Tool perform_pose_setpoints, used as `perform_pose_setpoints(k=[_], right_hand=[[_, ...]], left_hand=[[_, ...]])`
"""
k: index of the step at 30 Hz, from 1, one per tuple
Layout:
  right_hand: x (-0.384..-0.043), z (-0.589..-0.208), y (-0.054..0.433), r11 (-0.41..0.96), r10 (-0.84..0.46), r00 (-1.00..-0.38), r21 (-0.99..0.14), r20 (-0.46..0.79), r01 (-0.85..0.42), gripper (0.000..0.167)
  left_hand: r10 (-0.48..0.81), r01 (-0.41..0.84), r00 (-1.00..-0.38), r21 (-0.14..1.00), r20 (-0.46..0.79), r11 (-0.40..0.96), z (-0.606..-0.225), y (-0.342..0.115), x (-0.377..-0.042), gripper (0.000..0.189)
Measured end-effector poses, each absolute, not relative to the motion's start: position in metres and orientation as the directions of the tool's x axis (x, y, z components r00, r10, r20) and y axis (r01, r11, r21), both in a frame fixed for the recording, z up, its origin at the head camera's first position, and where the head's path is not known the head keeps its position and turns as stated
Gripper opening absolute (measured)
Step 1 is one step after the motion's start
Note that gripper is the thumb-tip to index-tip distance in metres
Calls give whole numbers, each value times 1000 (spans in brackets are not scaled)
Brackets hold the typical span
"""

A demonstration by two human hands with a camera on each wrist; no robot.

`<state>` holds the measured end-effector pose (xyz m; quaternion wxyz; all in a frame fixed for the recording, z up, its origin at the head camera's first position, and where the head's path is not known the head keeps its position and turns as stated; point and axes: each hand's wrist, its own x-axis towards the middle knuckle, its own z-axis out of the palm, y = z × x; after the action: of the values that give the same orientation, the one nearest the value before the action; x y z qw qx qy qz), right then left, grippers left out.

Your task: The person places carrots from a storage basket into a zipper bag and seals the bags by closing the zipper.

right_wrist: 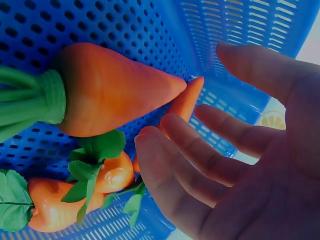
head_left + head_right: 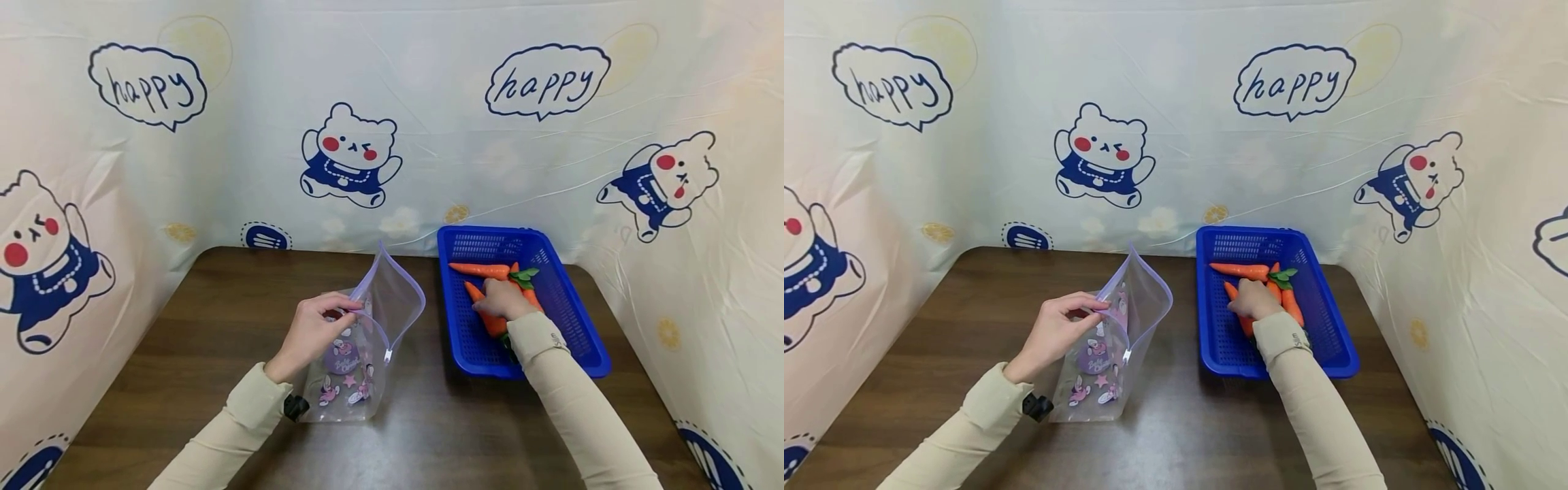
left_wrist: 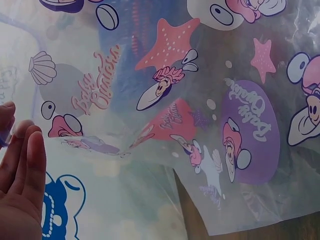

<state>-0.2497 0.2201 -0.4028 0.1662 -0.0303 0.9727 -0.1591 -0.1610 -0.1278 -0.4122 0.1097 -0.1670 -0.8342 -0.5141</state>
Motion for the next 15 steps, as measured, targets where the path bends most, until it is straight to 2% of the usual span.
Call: perform_pose_setpoints(k=[15], right_hand=[[-253,-416,217,961,-100,-922,-275,-373,7,39]], left_hand=[[195,384,-923,833,333,398,-416,-131,-160,16]])
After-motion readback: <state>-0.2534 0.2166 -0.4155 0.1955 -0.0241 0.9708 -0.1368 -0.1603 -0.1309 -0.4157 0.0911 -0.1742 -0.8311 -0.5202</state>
